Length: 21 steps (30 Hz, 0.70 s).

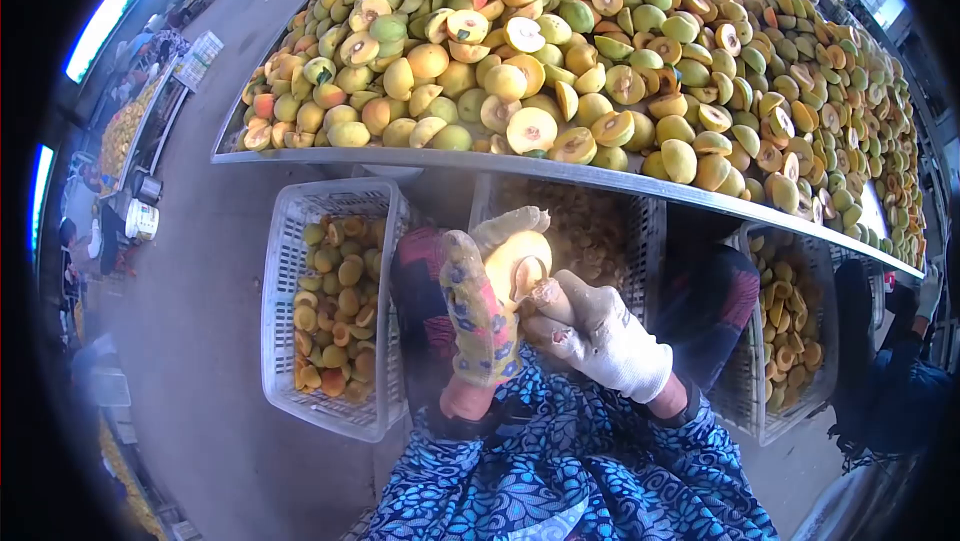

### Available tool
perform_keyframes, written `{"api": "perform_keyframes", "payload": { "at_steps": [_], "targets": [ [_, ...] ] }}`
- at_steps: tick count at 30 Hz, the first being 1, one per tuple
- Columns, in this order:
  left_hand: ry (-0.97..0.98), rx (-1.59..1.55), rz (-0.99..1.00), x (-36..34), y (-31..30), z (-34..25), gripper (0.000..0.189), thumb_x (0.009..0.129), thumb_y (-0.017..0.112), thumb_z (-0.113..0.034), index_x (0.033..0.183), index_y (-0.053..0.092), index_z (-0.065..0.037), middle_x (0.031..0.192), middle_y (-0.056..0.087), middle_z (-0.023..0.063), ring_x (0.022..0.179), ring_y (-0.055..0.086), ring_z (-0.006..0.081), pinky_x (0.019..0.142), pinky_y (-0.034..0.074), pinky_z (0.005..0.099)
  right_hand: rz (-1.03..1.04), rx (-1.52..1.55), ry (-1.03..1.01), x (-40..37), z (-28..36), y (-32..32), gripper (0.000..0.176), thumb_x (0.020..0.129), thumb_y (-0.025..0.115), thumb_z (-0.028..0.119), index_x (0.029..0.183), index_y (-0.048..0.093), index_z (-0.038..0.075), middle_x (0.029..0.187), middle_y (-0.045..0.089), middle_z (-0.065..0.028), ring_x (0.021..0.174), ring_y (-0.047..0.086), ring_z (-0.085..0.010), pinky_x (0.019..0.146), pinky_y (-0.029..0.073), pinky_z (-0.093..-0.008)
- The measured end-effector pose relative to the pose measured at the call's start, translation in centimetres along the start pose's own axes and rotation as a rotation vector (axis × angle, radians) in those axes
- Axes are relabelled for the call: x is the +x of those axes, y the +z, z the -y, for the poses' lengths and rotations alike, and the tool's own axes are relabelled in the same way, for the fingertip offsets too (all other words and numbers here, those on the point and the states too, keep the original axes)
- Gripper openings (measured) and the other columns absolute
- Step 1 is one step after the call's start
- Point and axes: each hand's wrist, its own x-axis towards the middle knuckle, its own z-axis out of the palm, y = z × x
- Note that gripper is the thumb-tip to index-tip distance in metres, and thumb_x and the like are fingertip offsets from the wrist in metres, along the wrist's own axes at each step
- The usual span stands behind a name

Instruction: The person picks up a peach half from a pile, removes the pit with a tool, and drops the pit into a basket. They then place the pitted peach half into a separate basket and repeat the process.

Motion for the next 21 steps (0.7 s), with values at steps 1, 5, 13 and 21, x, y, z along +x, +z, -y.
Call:
{"api": "perform_keyframes", "payload": {
  "at_steps": [1, 5, 13, 21],
  "targets": [
    [0.004, 0.012, -0.009, -0.1, 0.0, 0.2, 0.068, 0.105, 0.026, -0.053, 0.117, 0.062, 0.003, 0.115, 0.066, 0.0160, 0.104, 0.061, 0.0205, 0.092, 0.049, 0.0319, -0.001, 0.006, 0.000, 0.0, -0.2, 0.0, 0.023, 0.092, 0.064, 0.020, 0.102, 0.054, 0.002, 0.078, 0.065, -0.0209, 0.074, 0.066, -0.0409, 0.063, 0.050, -0.0397],
    [0.020, 0.082, -0.019, -0.2, 0.2, 0.0, 0.068, 0.104, 0.027, -0.054, 0.115, 0.063, 0.004, 0.113, 0.066, 0.0159, 0.101, 0.062, 0.0200, 0.090, 0.050, 0.0312, 0.045, 0.082, 0.055, -0.1, -0.7, -0.2, 0.026, 0.093, 0.062, 0.022, 0.105, 0.055, 0.001, 0.079, 0.065, -0.0200, 0.075, 0.067, -0.0381, 0.065, 0.051, -0.0390],
    [-0.319, -0.002, 0.066, 2.6, 0.5, -1.3, 0.070, 0.101, 0.036, -0.059, 0.111, 0.065, 0.004, 0.103, 0.068, 0.0136, 0.085, 0.065, 0.0173, 0.078, 0.053, 0.0281, 0.242, 0.352, 0.344, 1.2, -1.6, -2.1, 0.030, 0.098, 0.057, 0.028, 0.111, 0.059, 0.001, 0.070, 0.055, 0.0023, 0.054, 0.051, -0.0067, 0.048, 0.042, -0.0242],
    [-0.330, -0.053, 0.111, 4.3, 0.9, -1.4, 0.064, 0.098, 0.047, -0.055, 0.116, 0.060, 0.004, 0.101, 0.066, 0.0142, 0.088, 0.064, 0.0182, 0.077, 0.055, 0.0292, 0.324, 0.500, 0.533, 2.2, -1.4, -4.3, 0.035, 0.098, 0.055, 0.037, 0.115, 0.059, 0.007, 0.069, 0.053, 0.0046, 0.052, 0.047, -0.0041, 0.044, 0.038, -0.0208]
  ]
}}
